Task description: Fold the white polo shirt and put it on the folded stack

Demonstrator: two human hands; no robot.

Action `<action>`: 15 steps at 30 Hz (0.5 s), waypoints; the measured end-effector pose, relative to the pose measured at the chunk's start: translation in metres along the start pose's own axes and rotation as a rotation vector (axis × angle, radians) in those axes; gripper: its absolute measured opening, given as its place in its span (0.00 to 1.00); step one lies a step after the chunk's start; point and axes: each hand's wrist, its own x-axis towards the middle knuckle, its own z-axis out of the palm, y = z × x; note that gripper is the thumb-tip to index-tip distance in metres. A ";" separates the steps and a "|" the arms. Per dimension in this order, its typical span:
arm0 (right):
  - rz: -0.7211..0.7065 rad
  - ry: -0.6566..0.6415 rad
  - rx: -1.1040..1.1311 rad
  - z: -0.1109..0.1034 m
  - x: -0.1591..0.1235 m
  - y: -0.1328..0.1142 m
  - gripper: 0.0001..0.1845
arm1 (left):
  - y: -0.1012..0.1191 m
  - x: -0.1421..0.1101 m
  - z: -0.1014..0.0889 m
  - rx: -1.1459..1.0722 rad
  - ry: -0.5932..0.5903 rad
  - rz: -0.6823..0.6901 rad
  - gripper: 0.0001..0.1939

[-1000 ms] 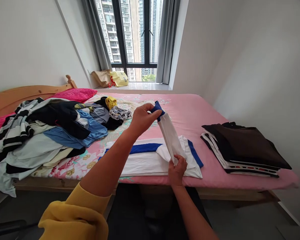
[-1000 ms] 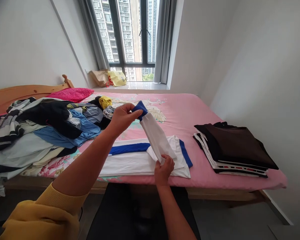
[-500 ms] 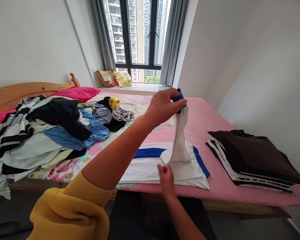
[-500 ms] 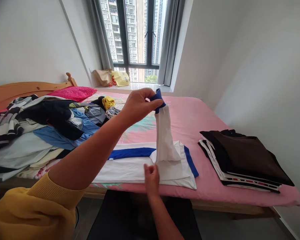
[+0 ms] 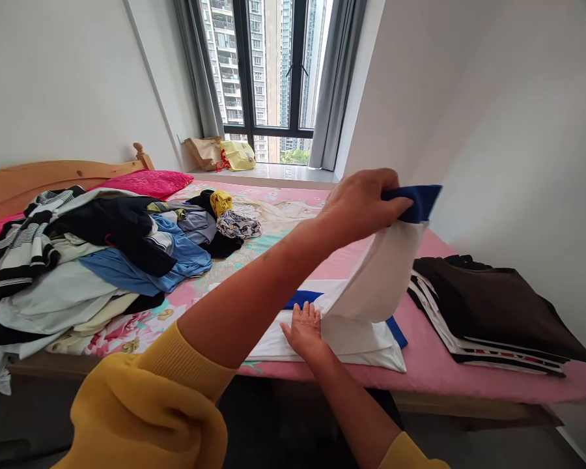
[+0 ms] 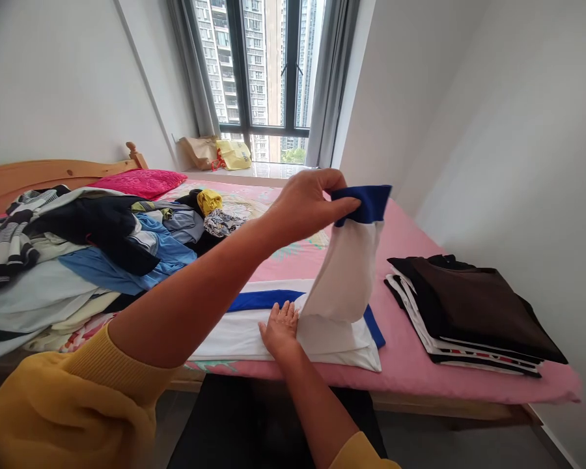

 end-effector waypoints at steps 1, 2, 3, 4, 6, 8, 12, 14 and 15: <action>0.003 0.002 -0.003 0.006 -0.001 0.000 0.39 | -0.007 0.003 -0.006 0.030 0.027 -0.016 0.07; 0.005 0.010 -0.005 0.011 -0.004 0.001 0.39 | -0.017 0.004 -0.013 0.061 0.056 -0.040 0.07; 0.003 0.019 -0.004 0.015 -0.007 0.002 0.40 | -0.030 0.002 -0.024 0.093 0.085 -0.074 0.07; 0.000 0.024 -0.002 0.018 -0.009 0.004 0.40 | -0.047 -0.003 -0.035 0.124 0.112 -0.120 0.08; -0.006 0.016 0.008 0.021 -0.014 0.008 0.39 | -0.088 -0.026 -0.062 0.150 0.175 -0.271 0.11; -0.018 0.000 0.023 0.022 -0.018 0.012 0.39 | -0.138 -0.065 -0.087 0.122 0.268 -0.453 0.15; -0.058 -0.017 0.046 0.026 -0.020 0.020 0.38 | -0.226 -0.181 -0.109 0.000 0.386 -0.982 0.17; -0.095 -0.030 0.049 0.031 -0.020 0.023 0.37 | -0.249 -0.239 -0.106 -0.011 0.380 -1.108 0.17; -0.117 -0.035 0.056 0.033 -0.020 0.024 0.36 | -0.256 -0.262 -0.103 -0.011 0.382 -1.150 0.16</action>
